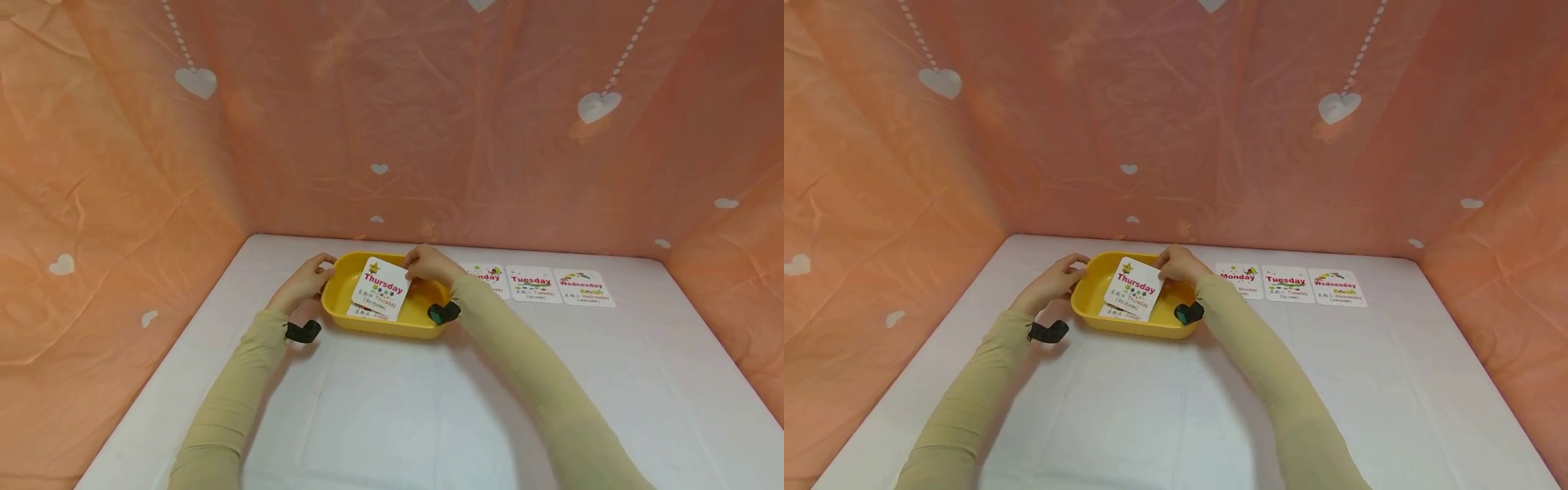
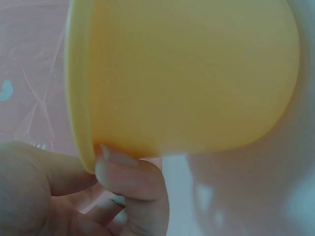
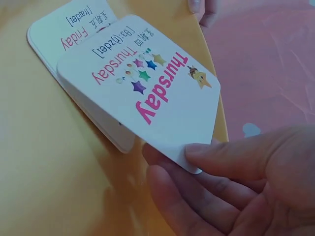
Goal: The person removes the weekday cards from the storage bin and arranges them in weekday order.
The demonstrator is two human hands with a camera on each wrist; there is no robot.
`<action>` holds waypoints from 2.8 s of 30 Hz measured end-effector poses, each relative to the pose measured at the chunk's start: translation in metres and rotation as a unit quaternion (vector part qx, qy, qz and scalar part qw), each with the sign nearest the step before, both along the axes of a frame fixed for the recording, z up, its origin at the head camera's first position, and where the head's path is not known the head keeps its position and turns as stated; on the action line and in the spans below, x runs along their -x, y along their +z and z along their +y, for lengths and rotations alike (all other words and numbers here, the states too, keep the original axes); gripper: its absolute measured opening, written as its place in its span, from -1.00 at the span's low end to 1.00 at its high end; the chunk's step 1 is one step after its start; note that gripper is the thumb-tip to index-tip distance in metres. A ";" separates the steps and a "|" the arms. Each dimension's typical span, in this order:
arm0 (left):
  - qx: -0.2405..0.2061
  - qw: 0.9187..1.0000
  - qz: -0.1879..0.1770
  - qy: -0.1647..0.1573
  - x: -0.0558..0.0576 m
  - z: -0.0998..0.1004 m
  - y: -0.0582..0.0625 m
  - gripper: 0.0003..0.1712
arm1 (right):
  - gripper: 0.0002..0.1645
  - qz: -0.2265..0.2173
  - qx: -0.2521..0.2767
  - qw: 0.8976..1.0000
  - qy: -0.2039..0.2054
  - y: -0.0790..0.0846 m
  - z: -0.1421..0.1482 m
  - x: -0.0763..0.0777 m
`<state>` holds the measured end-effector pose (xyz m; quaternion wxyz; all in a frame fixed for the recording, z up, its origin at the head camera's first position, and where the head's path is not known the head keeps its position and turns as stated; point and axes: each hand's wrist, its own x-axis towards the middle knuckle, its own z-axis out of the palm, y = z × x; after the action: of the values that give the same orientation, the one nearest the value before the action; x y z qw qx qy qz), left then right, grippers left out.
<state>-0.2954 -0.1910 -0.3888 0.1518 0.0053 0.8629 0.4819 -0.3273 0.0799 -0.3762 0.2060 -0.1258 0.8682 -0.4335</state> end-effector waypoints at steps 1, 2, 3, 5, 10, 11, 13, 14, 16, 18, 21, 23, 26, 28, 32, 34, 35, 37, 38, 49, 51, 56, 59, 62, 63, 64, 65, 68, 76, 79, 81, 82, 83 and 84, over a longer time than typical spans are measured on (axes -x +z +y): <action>0.001 1.000 0.000 0.000 0.000 0.000 0.000 -0.60 | -0.64 -0.006 0.005 1.000 0.002 0.000 0.002 0.000; 0.001 1.000 0.001 -0.001 0.000 0.000 0.000 -0.60 | -0.64 -0.012 0.011 1.000 0.004 0.000 0.003 0.001; 0.002 1.000 0.001 0.000 0.000 0.000 0.000 -0.60 | -0.63 -0.015 0.013 1.000 0.008 0.000 0.004 0.001; 0.004 1.000 0.002 0.000 0.000 0.001 0.001 -0.60 | -0.63 -0.018 0.017 1.000 0.013 0.001 0.007 0.000; 0.004 1.000 0.002 0.000 0.000 0.002 0.001 -0.61 | -0.59 -0.022 0.016 1.000 0.016 0.005 0.014 -0.003; 0.005 1.000 0.002 0.000 0.000 0.002 0.001 -0.61 | -0.59 -0.022 0.015 1.000 0.014 0.006 0.016 -0.003; 0.004 1.000 0.003 -0.002 0.000 0.002 0.001 -0.60 | -0.58 -0.022 0.017 1.000 0.007 0.006 0.018 -0.004; 0.004 1.000 0.003 -0.002 0.001 0.002 0.001 -0.61 | -0.57 -0.022 0.019 1.000 0.004 0.006 0.020 -0.004; 0.005 1.000 0.002 0.000 0.001 0.002 0.001 -0.61 | -0.55 -0.017 0.023 1.000 -0.004 0.005 0.023 -0.005; 0.006 1.000 0.001 0.000 0.001 0.001 0.000 -0.60 | -0.55 -0.008 0.030 0.999 -0.012 0.005 0.026 -0.005; 0.007 1.000 -0.002 0.001 0.001 0.002 0.000 -0.60 | -0.57 -0.004 0.059 0.998 -0.029 0.006 0.031 -0.005; 0.007 1.000 0.002 -0.002 0.000 0.002 0.001 -0.60 | -0.59 -0.003 0.081 0.996 -0.038 0.008 0.034 -0.005; 0.006 1.000 0.006 -0.004 0.000 0.002 0.002 -0.60 | -0.60 -0.009 0.113 0.992 -0.049 0.014 0.040 -0.009; 0.005 1.000 0.008 -0.005 0.000 0.002 0.002 -0.60 | -0.58 -0.007 0.120 0.992 -0.048 0.019 0.043 -0.012; 0.006 1.000 0.008 -0.005 0.001 0.002 0.001 -0.60 | -0.57 0.005 0.129 0.990 -0.048 0.027 0.051 -0.017; 0.004 1.000 0.008 -0.005 0.001 0.002 0.001 -0.61 | -0.57 0.013 0.134 0.990 -0.045 0.031 0.055 -0.020; 0.004 1.000 0.008 -0.006 0.001 0.002 0.001 -0.61 | -0.57 0.016 0.138 0.989 -0.046 0.033 0.058 -0.022; 0.004 1.000 0.007 -0.006 0.002 0.001 0.001 -0.61 | -0.57 0.021 0.143 0.988 -0.049 0.037 0.063 -0.025; 0.002 1.000 0.006 -0.006 0.002 0.001 0.001 -0.61 | -0.56 0.022 0.148 0.988 -0.050 0.038 0.067 -0.026; 0.007 1.000 0.004 -0.004 0.002 0.002 -0.002 -0.60 | -0.53 0.044 0.156 0.984 -0.070 0.032 0.117 -0.037; 0.005 1.000 0.002 -0.003 0.003 0.002 -0.003 -0.60 | -0.53 0.052 0.154 0.984 -0.074 0.030 0.126 -0.040; 0.007 1.000 0.009 -0.003 0.003 0.002 -0.004 -0.61 | -0.52 0.061 0.147 0.984 -0.077 0.025 0.150 -0.048; 0.007 1.000 0.015 -0.004 0.003 0.001 -0.004 -0.61 | -0.53 0.053 0.133 0.986 -0.091 0.021 0.164 -0.052; 0.007 1.000 0.018 -0.009 0.003 0.000 -0.003 -0.61 | -0.53 0.044 0.117 0.987 -0.104 0.018 0.175 -0.057; 0.007 1.000 0.018 -0.009 0.003 0.000 -0.003 -0.61 | -0.53 0.042 0.113 0.987 -0.108 0.016 0.178 -0.059; 0.008 1.000 0.019 -0.009 0.003 0.000 -0.003 -0.60 | -0.53 0.041 0.110 0.987 -0.108 0.014 0.181 -0.060; 0.009 1.000 0.020 -0.009 0.003 0.000 -0.002 -0.60 | -0.53 0.042 0.107 0.988 -0.107 0.012 0.183 -0.062; 0.013 1.000 0.020 -0.010 0.003 0.000 -0.002 -0.60 | -0.52 0.040 0.102 0.989 -0.101 0.004 0.189 -0.064; 0.012 1.000 0.015 -0.007 0.004 0.000 -0.003 -0.59 | -0.55 0.027 0.071 0.991 -0.114 -0.016 0.199 -0.067; 0.011 1.000 0.017 -0.009 0.004 0.000 -0.003 -0.59 | -0.55 0.023 0.059 0.991 -0.117 -0.022 0.201 -0.068; 0.012 1.000 0.020 -0.010 0.004 0.000 -0.002 -0.59 | -0.55 0.025 0.054 0.992 -0.116 -0.025 0.201 -0.070; 0.012 1.000 0.020 -0.010 0.003 0.000 -0.002 -0.59 | -0.54 0.027 0.048 0.992 -0.111 -0.026 0.201 -0.070; 0.012 1.000 0.021 -0.010 0.003 0.000 -0.002 -0.60 | -0.55 0.028 0.050 0.992 -0.108 -0.028 0.201 -0.070; 0.012 1.000 0.021 -0.010 0.003 0.000 -0.002 -0.60 | -0.55 0.029 0.051 0.992 -0.107 -0.030 0.200 -0.070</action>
<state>-0.2981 -0.1908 -0.3905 0.1382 0.0223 0.8718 0.4695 -0.2570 0.2802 -0.4057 0.1263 -0.0547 0.8588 -0.4934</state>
